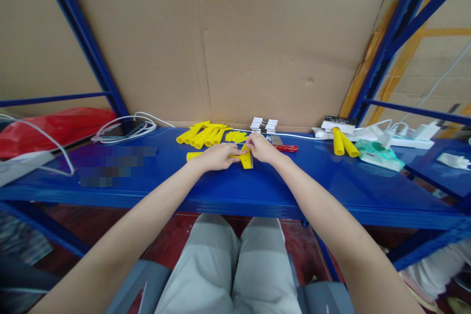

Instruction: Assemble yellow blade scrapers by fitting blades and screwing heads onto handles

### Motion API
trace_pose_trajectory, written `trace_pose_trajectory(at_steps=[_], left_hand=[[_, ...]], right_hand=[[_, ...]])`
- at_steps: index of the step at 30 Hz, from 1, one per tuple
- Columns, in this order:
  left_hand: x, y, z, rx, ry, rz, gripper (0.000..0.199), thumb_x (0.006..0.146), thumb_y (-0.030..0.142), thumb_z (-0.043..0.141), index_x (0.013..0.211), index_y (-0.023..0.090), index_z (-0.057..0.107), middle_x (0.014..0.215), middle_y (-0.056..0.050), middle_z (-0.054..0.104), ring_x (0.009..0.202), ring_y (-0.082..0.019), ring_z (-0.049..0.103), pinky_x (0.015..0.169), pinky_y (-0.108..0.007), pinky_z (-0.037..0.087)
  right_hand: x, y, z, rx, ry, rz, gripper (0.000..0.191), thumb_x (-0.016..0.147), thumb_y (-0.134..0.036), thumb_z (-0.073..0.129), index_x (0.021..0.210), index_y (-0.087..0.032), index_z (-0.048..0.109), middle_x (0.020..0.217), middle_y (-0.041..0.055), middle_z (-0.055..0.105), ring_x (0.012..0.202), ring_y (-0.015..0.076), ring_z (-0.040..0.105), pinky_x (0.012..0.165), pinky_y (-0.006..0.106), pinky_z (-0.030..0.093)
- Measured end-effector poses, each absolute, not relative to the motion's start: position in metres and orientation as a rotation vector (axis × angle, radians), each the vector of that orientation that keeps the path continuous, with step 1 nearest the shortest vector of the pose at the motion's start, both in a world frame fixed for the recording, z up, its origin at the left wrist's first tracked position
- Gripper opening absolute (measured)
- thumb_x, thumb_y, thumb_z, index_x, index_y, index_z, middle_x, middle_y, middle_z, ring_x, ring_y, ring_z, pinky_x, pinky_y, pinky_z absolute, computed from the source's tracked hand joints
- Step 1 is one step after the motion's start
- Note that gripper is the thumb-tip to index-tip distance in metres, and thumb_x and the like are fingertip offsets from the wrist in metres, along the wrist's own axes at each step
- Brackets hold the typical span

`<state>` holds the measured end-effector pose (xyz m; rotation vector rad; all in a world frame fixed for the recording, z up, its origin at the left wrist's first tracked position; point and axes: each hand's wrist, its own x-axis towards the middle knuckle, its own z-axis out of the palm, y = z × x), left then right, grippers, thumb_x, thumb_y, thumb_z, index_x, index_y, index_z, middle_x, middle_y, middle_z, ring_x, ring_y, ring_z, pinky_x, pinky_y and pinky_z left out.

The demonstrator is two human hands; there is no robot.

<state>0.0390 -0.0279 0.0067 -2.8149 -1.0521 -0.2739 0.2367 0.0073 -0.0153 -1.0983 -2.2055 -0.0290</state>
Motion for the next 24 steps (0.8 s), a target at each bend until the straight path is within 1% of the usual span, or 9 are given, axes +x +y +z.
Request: trace_pose_trajectory(at_steps=[4, 9, 15, 19, 24], left_hand=[[0.039, -0.029, 0.008, -2.833, -1.04, -0.298, 0.03, 0.088, 0.026, 0.054, 0.114, 0.027, 0.068, 0.109, -0.003, 0.069, 0.105, -0.022, 0.062, 0.086, -0.029, 0.047], [0.039, -0.03, 0.008, -2.84, -1.045, -0.32, 0.029, 0.088, 0.026, 0.054, 0.112, 0.027, 0.068, 0.108, -0.003, 0.07, 0.104, -0.021, 0.062, 0.088, -0.03, 0.046], [0.039, -0.03, 0.008, -2.851, -1.039, -0.325, 0.03, 0.089, 0.027, 0.053, 0.116, 0.029, 0.066, 0.109, -0.002, 0.07, 0.103, -0.02, 0.063, 0.089, -0.029, 0.046], [0.04, -0.031, 0.008, -2.845, -1.066, -0.35, 0.033, 0.088, 0.027, 0.054, 0.119, 0.028, 0.065, 0.112, -0.003, 0.069, 0.105, -0.021, 0.063, 0.091, -0.03, 0.046], [0.039, -0.031, 0.008, -2.849, -1.096, -0.373, 0.033, 0.087, 0.026, 0.056, 0.118, 0.026, 0.066, 0.113, -0.003, 0.069, 0.105, -0.021, 0.063, 0.092, -0.031, 0.046]], right_hand=[[0.238, 0.007, -0.018, -1.107, -2.216, -0.036, 0.011, 0.081, -0.011, 0.047, 0.08, -0.018, 0.056, 0.086, 0.0066, 0.058, 0.087, 0.0186, 0.055, 0.082, 0.034, 0.045], [0.239, 0.008, -0.018, -1.112, -2.221, 0.0, 0.012, 0.081, -0.011, 0.047, 0.079, -0.017, 0.058, 0.086, 0.0065, 0.058, 0.086, 0.0182, 0.056, 0.081, 0.034, 0.046], [0.239, 0.005, -0.016, -1.067, -2.227, -0.005, 0.014, 0.077, -0.01, 0.05, 0.079, -0.017, 0.061, 0.086, 0.0061, 0.061, 0.083, 0.0174, 0.057, 0.079, 0.032, 0.047], [0.242, 0.0, -0.011, -1.024, -2.25, -0.023, 0.024, 0.072, -0.004, 0.048, 0.081, -0.017, 0.067, 0.088, 0.0065, 0.064, 0.083, 0.0167, 0.059, 0.079, 0.031, 0.049], [0.242, -0.005, -0.006, -1.037, -2.26, -0.028, 0.036, 0.07, 0.0, 0.044, 0.083, -0.018, 0.073, 0.093, 0.0068, 0.068, 0.087, 0.0168, 0.061, 0.083, 0.031, 0.049]])
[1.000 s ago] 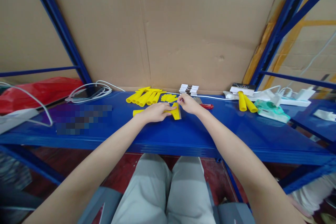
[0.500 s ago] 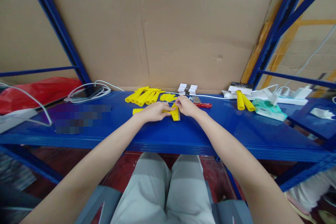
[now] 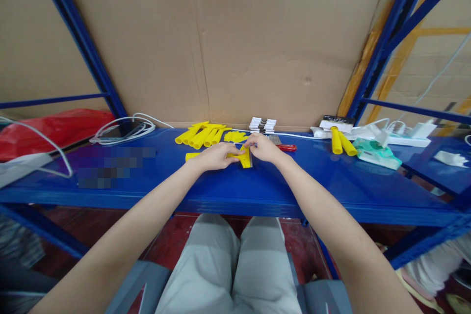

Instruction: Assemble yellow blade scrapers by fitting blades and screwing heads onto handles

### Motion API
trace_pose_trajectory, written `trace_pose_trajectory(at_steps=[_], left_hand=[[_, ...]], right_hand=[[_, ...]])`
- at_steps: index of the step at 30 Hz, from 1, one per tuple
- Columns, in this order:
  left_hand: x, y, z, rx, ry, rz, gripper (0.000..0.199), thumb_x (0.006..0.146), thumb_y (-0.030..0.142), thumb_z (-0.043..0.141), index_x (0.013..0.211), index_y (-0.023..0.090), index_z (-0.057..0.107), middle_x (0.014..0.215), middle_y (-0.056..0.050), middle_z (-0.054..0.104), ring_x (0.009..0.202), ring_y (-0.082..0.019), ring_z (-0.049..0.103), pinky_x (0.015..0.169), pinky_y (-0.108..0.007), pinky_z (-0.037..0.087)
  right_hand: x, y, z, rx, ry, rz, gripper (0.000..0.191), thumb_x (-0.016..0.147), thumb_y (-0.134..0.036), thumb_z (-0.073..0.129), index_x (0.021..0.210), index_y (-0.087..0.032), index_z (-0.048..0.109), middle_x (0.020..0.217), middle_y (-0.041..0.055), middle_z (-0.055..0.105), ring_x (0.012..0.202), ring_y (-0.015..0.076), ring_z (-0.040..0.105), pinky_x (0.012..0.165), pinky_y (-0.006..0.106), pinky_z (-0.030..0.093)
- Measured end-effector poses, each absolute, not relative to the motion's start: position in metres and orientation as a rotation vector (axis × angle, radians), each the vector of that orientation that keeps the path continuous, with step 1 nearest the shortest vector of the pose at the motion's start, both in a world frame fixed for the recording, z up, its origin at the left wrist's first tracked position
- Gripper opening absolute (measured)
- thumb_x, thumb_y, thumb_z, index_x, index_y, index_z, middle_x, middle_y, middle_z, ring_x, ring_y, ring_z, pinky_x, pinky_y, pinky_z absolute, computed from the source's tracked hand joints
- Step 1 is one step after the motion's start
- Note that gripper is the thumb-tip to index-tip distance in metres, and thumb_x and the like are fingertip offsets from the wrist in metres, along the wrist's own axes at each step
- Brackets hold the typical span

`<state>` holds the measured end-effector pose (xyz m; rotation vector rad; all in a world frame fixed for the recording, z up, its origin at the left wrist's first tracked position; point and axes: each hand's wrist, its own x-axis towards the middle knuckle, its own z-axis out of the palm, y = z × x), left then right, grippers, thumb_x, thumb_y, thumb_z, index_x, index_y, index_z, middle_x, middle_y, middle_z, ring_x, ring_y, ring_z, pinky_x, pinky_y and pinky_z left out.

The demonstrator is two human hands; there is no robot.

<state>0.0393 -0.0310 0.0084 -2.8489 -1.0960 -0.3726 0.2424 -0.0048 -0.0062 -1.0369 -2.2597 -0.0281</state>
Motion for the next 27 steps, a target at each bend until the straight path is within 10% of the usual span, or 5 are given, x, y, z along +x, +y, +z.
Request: trace_pose_trajectory(at_steps=[27], left_hand=[[0.038, -0.027, 0.004, -2.878, -1.125, -0.516, 0.033, 0.084, 0.023, 0.061, 0.116, 0.024, 0.068, 0.117, -0.004, 0.069, 0.111, -0.022, 0.062, 0.097, -0.032, 0.044]], right_hand=[[0.25, 0.0, -0.006, -1.06, -2.125, 0.044, 0.034, 0.07, -0.001, 0.046, 0.083, -0.016, 0.073, 0.09, 0.0067, 0.07, 0.085, 0.0166, 0.064, 0.083, 0.031, 0.05]])
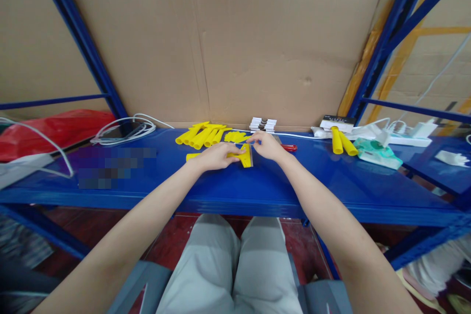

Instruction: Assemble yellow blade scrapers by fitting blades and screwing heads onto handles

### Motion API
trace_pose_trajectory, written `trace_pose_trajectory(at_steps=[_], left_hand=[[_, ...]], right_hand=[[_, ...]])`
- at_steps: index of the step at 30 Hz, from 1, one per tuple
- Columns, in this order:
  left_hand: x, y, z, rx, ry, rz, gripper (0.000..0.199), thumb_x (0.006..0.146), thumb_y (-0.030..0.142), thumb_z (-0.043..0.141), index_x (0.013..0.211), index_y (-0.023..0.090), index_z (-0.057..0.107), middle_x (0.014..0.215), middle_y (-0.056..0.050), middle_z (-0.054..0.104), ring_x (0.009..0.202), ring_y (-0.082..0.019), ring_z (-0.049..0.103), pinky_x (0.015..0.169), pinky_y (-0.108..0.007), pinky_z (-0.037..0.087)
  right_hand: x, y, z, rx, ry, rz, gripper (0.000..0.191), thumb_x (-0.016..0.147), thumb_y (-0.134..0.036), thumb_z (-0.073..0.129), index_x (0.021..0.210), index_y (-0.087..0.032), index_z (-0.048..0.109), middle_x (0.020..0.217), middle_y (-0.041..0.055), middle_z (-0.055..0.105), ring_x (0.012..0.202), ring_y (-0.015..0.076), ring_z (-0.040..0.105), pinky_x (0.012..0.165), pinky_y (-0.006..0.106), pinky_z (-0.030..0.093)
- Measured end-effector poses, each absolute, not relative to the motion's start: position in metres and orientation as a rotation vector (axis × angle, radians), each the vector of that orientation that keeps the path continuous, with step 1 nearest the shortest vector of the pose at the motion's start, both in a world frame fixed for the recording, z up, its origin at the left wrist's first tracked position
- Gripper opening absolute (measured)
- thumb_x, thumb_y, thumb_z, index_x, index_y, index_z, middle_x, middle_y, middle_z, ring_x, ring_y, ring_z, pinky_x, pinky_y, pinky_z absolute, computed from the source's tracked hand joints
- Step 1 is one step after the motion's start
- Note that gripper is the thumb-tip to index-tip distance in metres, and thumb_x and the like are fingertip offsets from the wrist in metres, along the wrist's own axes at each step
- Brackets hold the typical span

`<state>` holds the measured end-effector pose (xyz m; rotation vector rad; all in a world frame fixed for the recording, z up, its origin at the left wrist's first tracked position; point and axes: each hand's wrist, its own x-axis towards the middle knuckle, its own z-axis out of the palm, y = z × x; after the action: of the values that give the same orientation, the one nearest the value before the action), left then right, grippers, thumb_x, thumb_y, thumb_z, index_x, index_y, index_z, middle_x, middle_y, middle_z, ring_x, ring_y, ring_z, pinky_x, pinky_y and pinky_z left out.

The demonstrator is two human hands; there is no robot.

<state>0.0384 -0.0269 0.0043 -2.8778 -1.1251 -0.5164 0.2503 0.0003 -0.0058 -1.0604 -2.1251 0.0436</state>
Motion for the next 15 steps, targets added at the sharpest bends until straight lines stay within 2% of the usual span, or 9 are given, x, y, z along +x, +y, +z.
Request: trace_pose_trajectory(at_steps=[2, 4, 8, 11, 15], left_hand=[[0.038, -0.027, 0.004, -2.877, -1.134, -0.527, 0.032, 0.084, 0.023, 0.062, 0.114, 0.024, 0.068, 0.118, -0.004, 0.069, 0.112, -0.022, 0.061, 0.097, -0.032, 0.044], [0.038, -0.026, 0.004, -2.881, -1.138, -0.538, 0.03, 0.083, 0.023, 0.062, 0.113, 0.024, 0.069, 0.118, -0.004, 0.069, 0.112, -0.023, 0.061, 0.097, -0.034, 0.044], [0.038, -0.026, 0.004, -2.902, -1.102, -0.545, 0.029, 0.084, 0.023, 0.061, 0.111, 0.025, 0.069, 0.114, -0.004, 0.07, 0.108, -0.023, 0.063, 0.093, -0.033, 0.046], [0.038, -0.026, 0.005, -2.888, -1.081, -0.533, 0.03, 0.085, 0.023, 0.06, 0.113, 0.024, 0.068, 0.114, -0.004, 0.069, 0.108, -0.022, 0.063, 0.093, -0.031, 0.046], [0.037, -0.027, 0.003, -2.842, -1.11, -0.496, 0.035, 0.087, 0.026, 0.056, 0.122, 0.024, 0.061, 0.123, -0.005, 0.065, 0.115, -0.022, 0.06, 0.096, -0.032, 0.045]], right_hand=[[0.248, -0.002, -0.004, -1.173, -2.028, 0.107, 0.027, 0.072, -0.003, 0.05, 0.085, -0.015, 0.07, 0.089, 0.0063, 0.07, 0.082, 0.0161, 0.063, 0.079, 0.03, 0.05], [0.245, -0.005, -0.002, -1.3, -1.899, 0.286, 0.021, 0.075, -0.007, 0.054, 0.09, -0.015, 0.065, 0.085, 0.0053, 0.069, 0.071, 0.0138, 0.062, 0.069, 0.027, 0.051], [0.239, -0.014, -0.001, -1.371, -1.75, 0.988, 0.022, 0.081, -0.017, 0.061, 0.103, -0.015, 0.055, 0.063, -0.0002, 0.063, 0.049, 0.0101, 0.056, 0.046, 0.019, 0.043], [0.237, -0.019, -0.001, -1.231, -1.713, 1.391, 0.022, 0.08, -0.016, 0.065, 0.099, -0.017, 0.054, 0.056, -0.0028, 0.061, 0.045, 0.0096, 0.055, 0.045, 0.019, 0.046], [0.235, -0.022, -0.001, -1.117, -1.595, 1.532, 0.024, 0.075, -0.007, 0.066, 0.094, -0.017, 0.054, 0.061, -0.002, 0.065, 0.049, 0.0086, 0.058, 0.051, 0.018, 0.05]])
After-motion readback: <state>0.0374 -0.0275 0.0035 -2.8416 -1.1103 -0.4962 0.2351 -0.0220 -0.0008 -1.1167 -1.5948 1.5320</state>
